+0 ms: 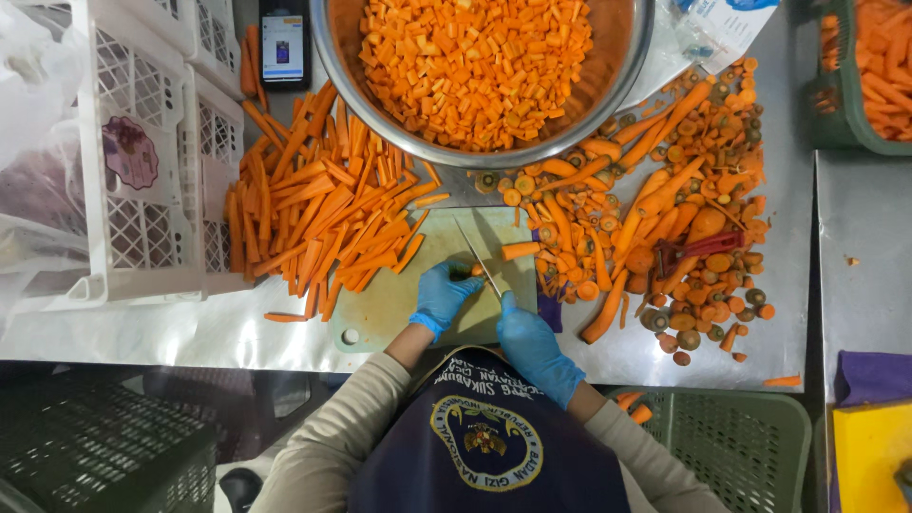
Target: The person cuts peeled carrots into small diced pieces on a cutting board using a knife, placing the diced pieces into a large metal bowl and setting trimmed pieces and peels aside on the table. They work through carrots one at a time, occasionally using a red peeler to trim the carrot ends.
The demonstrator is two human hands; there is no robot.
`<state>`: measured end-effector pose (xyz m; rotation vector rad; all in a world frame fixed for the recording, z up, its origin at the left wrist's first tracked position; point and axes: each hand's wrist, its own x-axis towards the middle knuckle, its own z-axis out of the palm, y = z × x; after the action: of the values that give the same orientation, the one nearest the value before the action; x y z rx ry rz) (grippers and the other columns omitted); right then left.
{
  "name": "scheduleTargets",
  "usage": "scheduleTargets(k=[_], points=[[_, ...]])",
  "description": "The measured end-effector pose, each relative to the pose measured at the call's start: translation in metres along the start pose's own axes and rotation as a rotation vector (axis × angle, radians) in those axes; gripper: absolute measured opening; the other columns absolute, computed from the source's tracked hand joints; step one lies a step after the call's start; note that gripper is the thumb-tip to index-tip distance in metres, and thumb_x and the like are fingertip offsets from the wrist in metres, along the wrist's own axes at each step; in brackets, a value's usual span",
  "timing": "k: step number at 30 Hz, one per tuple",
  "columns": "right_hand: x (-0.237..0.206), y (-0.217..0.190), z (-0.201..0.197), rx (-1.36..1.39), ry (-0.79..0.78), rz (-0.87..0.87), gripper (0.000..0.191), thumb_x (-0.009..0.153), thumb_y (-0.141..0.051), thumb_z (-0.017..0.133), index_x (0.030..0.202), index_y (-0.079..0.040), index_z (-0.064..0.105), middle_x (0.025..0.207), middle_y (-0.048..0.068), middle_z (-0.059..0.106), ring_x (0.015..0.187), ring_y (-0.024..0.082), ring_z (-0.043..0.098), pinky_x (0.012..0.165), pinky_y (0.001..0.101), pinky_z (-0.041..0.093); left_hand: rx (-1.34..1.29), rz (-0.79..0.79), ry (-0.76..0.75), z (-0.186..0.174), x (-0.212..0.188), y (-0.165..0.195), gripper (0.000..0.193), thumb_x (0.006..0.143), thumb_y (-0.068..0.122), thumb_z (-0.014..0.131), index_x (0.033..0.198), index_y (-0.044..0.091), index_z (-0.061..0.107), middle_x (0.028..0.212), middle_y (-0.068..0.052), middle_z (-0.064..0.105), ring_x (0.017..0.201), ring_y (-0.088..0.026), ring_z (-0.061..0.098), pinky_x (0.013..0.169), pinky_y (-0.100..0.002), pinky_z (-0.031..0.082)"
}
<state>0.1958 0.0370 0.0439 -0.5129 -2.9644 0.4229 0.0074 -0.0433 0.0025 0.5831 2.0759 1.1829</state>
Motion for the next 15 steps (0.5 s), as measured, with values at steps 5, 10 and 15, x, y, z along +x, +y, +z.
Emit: scheduleTargets(k=[5, 10, 15], points=[[0.023, 0.000, 0.019, -0.013, -0.030, 0.032, 0.050, 0.084, -0.004, 0.060, 0.129, 0.015, 0.053, 0.066, 0.013, 0.059, 0.058, 0.030, 0.063, 0.053, 0.0422, 0.052, 0.030, 0.019, 0.006, -0.002, 0.004, -0.004, 0.038, 0.073, 0.027, 0.091, 0.097, 0.001, 0.079, 0.089, -0.016, 0.078, 0.076, -0.022, 0.075, 0.073, -0.034, 0.059], [0.047, -0.005, 0.034, -0.082, 0.136, 0.038, 0.049, 0.084, -0.006, 0.060, 0.125, 0.019, 0.055, 0.059, 0.014, 0.058, 0.050, 0.030, 0.061, 0.045, 0.0457, 0.050, -0.132, -0.026, -0.009, -0.002, 0.001, -0.005, 0.035, 0.074, 0.022, 0.089, 0.100, 0.001, 0.078, 0.088, -0.013, 0.080, 0.075, -0.015, 0.074, 0.072, -0.031, 0.059], [0.023, 0.004, 0.017, 0.006, 0.119, -0.091, 0.023, 0.086, -0.005, 0.059, 0.105, 0.009, 0.057, 0.074, 0.018, 0.059, 0.055, 0.030, 0.059, 0.051, 0.0440, 0.049, -0.155, 0.047, 0.026, -0.001, -0.004, -0.008, 0.032, 0.076, 0.018, 0.087, 0.101, 0.000, 0.078, 0.088, -0.012, 0.080, 0.074, -0.013, 0.072, 0.072, -0.031, 0.059]])
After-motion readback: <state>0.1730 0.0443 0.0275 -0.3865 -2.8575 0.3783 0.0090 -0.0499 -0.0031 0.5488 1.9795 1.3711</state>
